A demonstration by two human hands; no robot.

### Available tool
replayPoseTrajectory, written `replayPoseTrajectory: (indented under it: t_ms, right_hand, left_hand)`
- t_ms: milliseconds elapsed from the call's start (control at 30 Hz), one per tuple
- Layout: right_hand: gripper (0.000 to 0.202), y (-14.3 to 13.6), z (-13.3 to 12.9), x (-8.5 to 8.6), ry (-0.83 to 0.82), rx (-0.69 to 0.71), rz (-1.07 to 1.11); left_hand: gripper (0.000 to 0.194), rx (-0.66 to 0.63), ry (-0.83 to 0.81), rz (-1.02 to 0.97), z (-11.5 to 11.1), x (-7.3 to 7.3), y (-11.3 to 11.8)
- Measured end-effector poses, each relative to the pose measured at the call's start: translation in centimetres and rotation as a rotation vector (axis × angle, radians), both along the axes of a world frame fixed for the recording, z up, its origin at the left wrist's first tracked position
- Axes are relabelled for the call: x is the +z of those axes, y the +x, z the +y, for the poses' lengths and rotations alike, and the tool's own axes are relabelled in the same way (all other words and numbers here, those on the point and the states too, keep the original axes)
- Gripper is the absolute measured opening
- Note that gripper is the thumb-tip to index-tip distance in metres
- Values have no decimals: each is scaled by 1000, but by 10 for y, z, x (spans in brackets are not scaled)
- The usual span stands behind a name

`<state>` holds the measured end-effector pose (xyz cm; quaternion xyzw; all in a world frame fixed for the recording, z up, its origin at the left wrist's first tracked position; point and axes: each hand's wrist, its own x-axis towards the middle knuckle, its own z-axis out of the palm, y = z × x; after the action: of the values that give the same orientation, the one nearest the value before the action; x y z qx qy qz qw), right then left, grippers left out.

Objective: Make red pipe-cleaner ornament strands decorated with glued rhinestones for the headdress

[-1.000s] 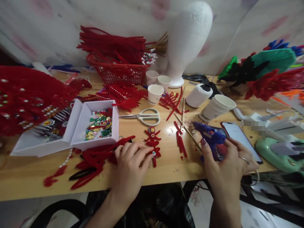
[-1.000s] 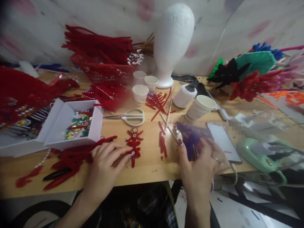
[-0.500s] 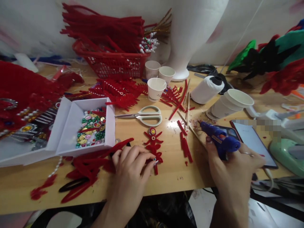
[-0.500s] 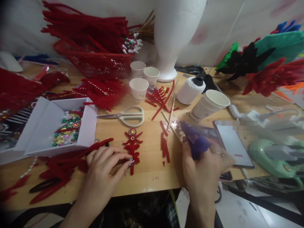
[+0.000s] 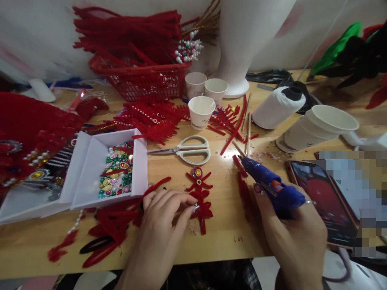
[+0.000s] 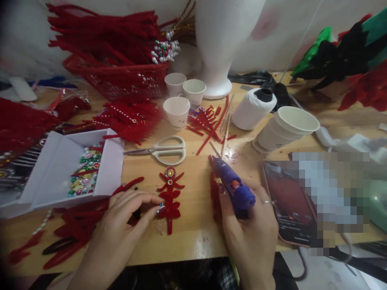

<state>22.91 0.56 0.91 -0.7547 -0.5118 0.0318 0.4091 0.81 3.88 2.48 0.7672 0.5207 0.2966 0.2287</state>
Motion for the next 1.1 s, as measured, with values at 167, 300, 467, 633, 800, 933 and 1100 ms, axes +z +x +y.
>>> replayPoseTrajectory:
  t_ms: [167,300,467,633,800,933,1100]
  right_hand:
    - [29,0,-2,-6,-6,1,45]
    - [27,-3,-1,-3,2,1,110]
    - [17,0,1,-3,35,110,101]
    - [16,5,0,-6,18,148,66]
    - [18,6,-1,-8,25,146,76]
    - [17,4,-2,-5,7,138,86]
    - [17,-4,-1,2,-44,-5,148]
  left_hand:
    - [16,20,70,43,16,0,3]
    - [14,-13,75,119,23,-1,11]
    - [16,-46,36,170,27,0,17]
    - [15,-70,40,225,27,1,12]
    - [19,-116,82,197,29,4,9]
    - [21,-203,38,180,33,3,8]
    - [18,-207,14,134,33,3,8]
